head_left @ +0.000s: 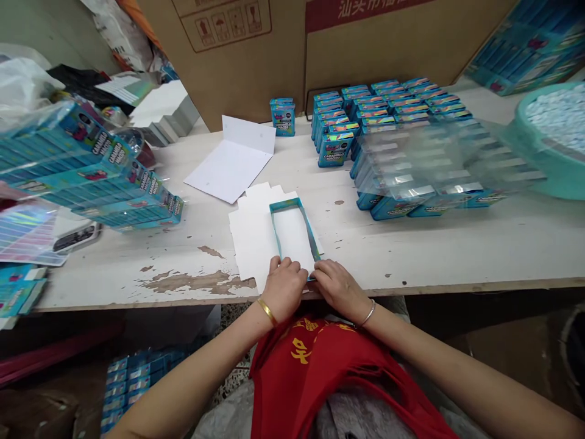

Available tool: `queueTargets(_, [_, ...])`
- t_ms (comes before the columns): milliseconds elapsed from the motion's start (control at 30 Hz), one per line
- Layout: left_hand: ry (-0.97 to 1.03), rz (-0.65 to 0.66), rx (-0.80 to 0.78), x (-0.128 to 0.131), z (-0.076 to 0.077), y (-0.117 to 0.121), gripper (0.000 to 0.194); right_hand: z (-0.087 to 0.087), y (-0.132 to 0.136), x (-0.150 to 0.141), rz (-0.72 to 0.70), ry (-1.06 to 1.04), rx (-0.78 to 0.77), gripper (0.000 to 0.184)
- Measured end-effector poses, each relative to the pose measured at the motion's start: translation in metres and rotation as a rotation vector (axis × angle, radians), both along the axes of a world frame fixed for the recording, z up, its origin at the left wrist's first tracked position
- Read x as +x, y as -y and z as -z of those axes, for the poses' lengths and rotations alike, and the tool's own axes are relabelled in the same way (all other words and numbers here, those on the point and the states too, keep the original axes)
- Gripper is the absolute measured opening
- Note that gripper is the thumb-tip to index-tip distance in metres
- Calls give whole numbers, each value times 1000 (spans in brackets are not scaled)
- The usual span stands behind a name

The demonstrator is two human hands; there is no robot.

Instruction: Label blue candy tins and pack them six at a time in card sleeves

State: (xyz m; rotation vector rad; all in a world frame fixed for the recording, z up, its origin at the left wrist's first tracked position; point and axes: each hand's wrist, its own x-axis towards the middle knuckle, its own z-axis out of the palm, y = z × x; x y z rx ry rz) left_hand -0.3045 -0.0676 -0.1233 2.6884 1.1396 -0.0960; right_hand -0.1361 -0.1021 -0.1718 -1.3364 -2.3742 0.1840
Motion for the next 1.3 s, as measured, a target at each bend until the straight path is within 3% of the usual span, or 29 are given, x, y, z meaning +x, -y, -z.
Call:
queueTargets(300, [-64,-47,-132,4,-7,-6,21,-1,0,1,1,-40,-44,20])
queueTargets(500, [-198,59,-459,10,-17,-38,23,5,-1,2,-9,-119,-84,21])
queueTargets(600, [-254,76,-600,13,-21,-51,24,4,-1,5,-35,-277,-141,13])
queueTargets(633, [-268,74,-611,14,-21,-52,24,2,-2,6,-24,-348,-163,17])
queueTargets(733, [-282,85,-528,11,-24,-46,24,-6,-10,5,142,-530,-268,55])
queueTargets(767, [-271,98,-473,9,-26,-42,25,-9,-14,4,226,-547,-311,58])
queueTargets(867, [-222,144,-342,3,-36,-37,28,-21,-30,-2,372,-398,-454,39])
queueTargets(1000, [-158,124,-5,9,-47,-59,27,-41,-46,-9,377,-71,-542,26])
queueTargets(1100, [-126,299,225,22,-43,-91,33,-54,-49,-13,384,85,-564,28])
queueTargets(1233, [-232,565,206,36,-26,-126,11,-59,-53,-20,421,181,-585,32])
queueTargets(1300, [-245,653,209,39,-18,-136,10,-58,-56,-24,442,190,-568,34])
